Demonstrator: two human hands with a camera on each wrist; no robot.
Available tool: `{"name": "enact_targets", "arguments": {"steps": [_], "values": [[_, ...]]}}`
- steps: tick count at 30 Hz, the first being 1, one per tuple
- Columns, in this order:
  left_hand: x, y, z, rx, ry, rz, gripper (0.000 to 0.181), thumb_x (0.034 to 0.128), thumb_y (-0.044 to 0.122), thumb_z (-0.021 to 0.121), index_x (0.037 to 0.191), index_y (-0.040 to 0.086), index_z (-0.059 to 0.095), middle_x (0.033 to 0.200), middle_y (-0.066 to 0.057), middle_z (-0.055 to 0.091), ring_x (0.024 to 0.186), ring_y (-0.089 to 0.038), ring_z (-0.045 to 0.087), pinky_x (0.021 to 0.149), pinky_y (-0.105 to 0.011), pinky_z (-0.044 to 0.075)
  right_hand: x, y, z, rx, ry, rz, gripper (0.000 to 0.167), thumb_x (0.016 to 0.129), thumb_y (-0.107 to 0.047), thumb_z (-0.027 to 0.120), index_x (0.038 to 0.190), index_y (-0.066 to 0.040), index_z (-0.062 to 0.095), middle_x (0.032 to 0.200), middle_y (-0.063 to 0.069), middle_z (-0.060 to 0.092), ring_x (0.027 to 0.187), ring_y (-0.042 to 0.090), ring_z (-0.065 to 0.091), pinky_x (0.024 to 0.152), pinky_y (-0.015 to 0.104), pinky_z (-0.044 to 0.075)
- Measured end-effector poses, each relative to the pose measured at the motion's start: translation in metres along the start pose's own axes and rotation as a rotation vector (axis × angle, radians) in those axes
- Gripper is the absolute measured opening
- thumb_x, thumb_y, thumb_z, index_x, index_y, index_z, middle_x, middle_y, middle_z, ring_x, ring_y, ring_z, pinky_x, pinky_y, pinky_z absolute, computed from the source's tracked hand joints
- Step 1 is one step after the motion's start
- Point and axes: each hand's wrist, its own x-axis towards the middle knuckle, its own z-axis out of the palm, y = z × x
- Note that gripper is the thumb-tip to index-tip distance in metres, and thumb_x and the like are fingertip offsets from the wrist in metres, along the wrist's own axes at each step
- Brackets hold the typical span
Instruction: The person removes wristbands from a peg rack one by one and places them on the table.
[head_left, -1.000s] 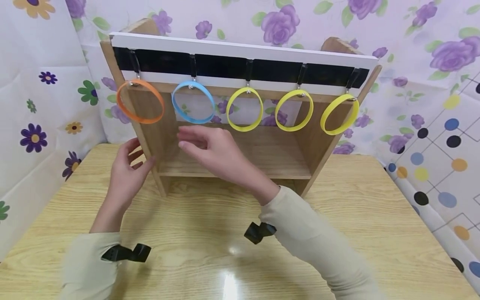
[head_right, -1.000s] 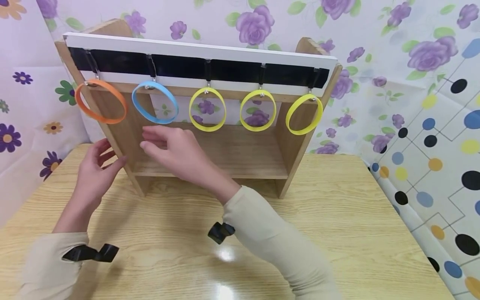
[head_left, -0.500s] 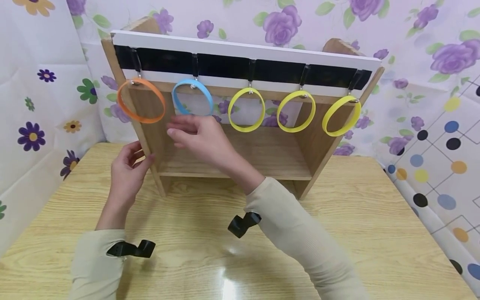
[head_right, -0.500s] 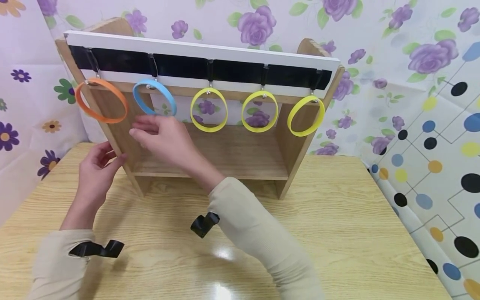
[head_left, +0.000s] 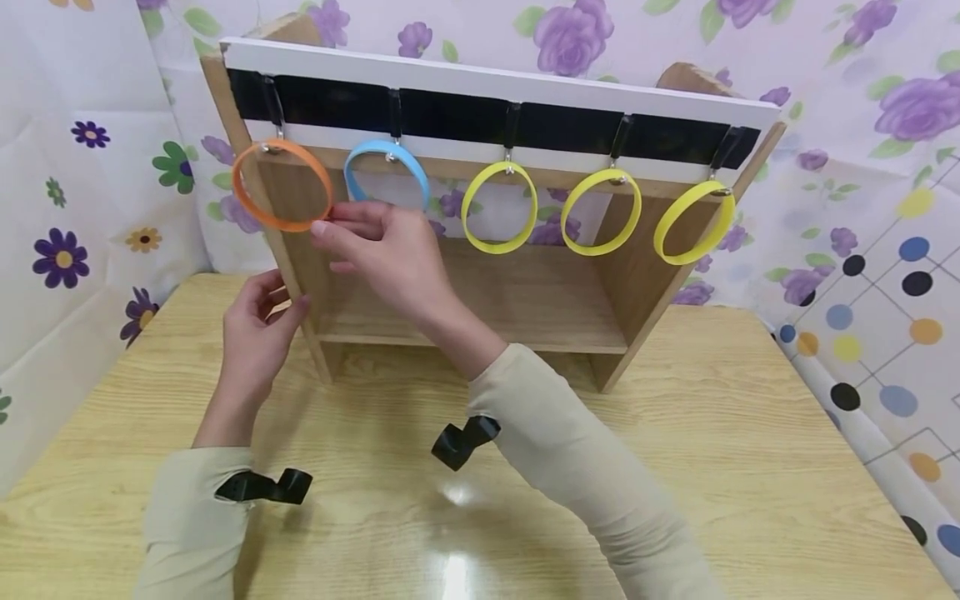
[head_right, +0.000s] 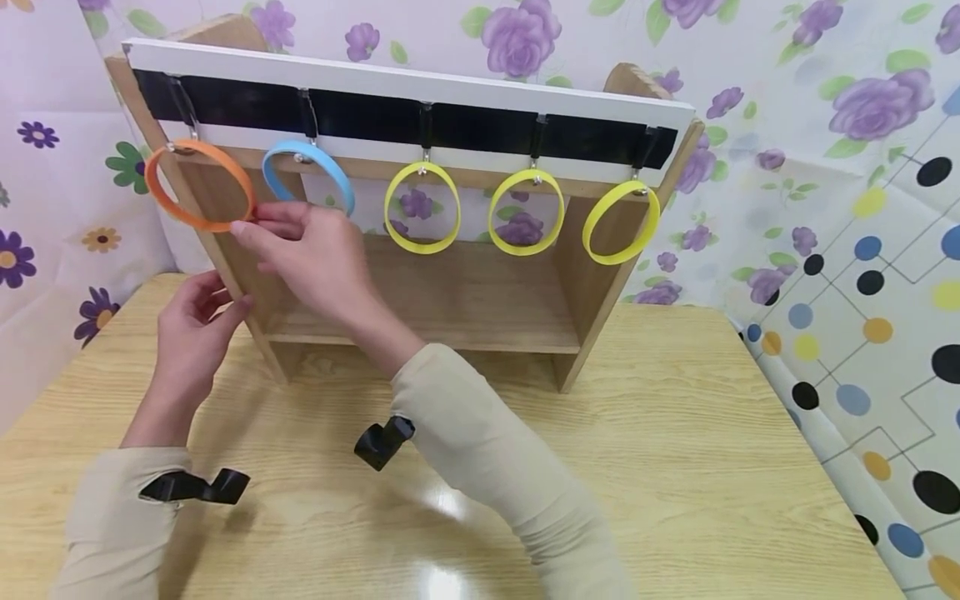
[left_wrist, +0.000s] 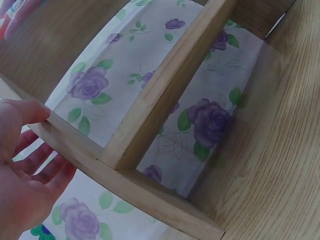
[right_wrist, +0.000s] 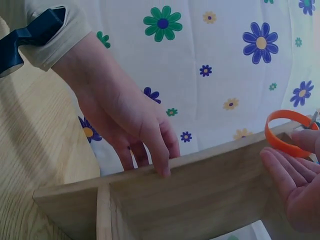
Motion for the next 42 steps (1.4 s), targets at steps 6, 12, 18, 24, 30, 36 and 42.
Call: {"name": "enact_targets", "arguments": {"steps": [6, 12, 18, 24, 30, 36, 42], "values": [[0.001, 0.0, -0.001, 0.03, -0.013, -0.002, 0.039, 0.0945, 0.011, 0.061, 0.131, 0.002, 0.05, 0.12, 0.001, 0.052, 0.11, -0.013, 0.051, 0.092, -0.022, 0.047, 0.004, -0.003, 0.01, 0.085, 0.074, -0.003, 0.029, 0.089, -0.008, 0.07, 0.112, 0.008, 0.064, 0.098, 0.011, 0.07, 0.085, 0.013, 0.069, 0.069, 0.026, 0.057], [0.0, -0.001, 0.0, 0.016, -0.004, 0.0, 0.038, 0.0939, 0.008, 0.061, 0.13, 0.003, 0.051, 0.118, 0.002, 0.053, 0.109, -0.013, 0.052, 0.092, -0.021, 0.047, 0.003, -0.003, 0.014, 0.141, 0.085, -0.017, 0.027, 0.089, -0.006, 0.069, 0.111, 0.008, 0.063, 0.093, 0.01, 0.071, 0.08, 0.01, 0.069, 0.07, 0.026, 0.057], [0.001, -0.001, 0.001, 0.019, -0.006, 0.006, 0.038, 0.0939, 0.008, 0.062, 0.13, 0.003, 0.052, 0.118, 0.002, 0.053, 0.109, -0.013, 0.052, 0.091, -0.021, 0.047, 0.001, -0.01, 0.015, 0.273, 0.126, -0.018, 0.025, 0.089, -0.002, 0.068, 0.11, 0.01, 0.062, 0.093, 0.013, 0.07, 0.08, 0.012, 0.069, 0.072, 0.028, 0.057], [0.0, 0.0, 0.001, 0.002, 0.006, 0.016, 0.035, 0.0925, 0.007, 0.063, 0.127, 0.004, 0.054, 0.115, 0.002, 0.055, 0.107, -0.013, 0.053, 0.089, -0.018, 0.047, -0.003, -0.021, 0.016, 0.292, 0.135, -0.053, 0.025, 0.089, 0.002, 0.066, 0.112, 0.011, 0.062, 0.098, 0.016, 0.069, 0.083, 0.016, 0.07, 0.074, 0.027, 0.057], [-0.002, 0.0, 0.0, -0.004, 0.003, 0.036, 0.034, 0.0924, 0.006, 0.063, 0.125, 0.005, 0.055, 0.114, 0.004, 0.055, 0.106, -0.013, 0.053, 0.087, -0.016, 0.046, -0.006, -0.022, 0.019, 0.324, 0.101, -0.103, 0.024, 0.088, 0.002, 0.067, 0.11, 0.011, 0.062, 0.094, 0.013, 0.069, 0.081, 0.014, 0.069, 0.075, 0.03, 0.057], [-0.001, 0.0, -0.001, 0.004, -0.013, 0.036, 0.036, 0.0928, 0.007, 0.063, 0.127, 0.003, 0.054, 0.115, 0.003, 0.054, 0.107, -0.013, 0.052, 0.088, -0.015, 0.046, -0.012, -0.023, 0.018, 0.319, 0.077, -0.135, 0.022, 0.088, 0.002, 0.067, 0.109, 0.01, 0.062, 0.093, 0.013, 0.069, 0.08, 0.019, 0.07, 0.076, 0.032, 0.057], [-0.001, 0.0, -0.002, 0.011, -0.02, 0.038, 0.037, 0.0932, 0.008, 0.063, 0.128, 0.003, 0.053, 0.116, 0.003, 0.054, 0.107, -0.013, 0.052, 0.088, -0.015, 0.046, -0.022, -0.024, 0.018, 0.287, 0.057, -0.138, 0.022, 0.089, 0.0, 0.067, 0.109, 0.008, 0.063, 0.096, 0.014, 0.069, 0.082, 0.013, 0.069, 0.076, 0.031, 0.057]]}}
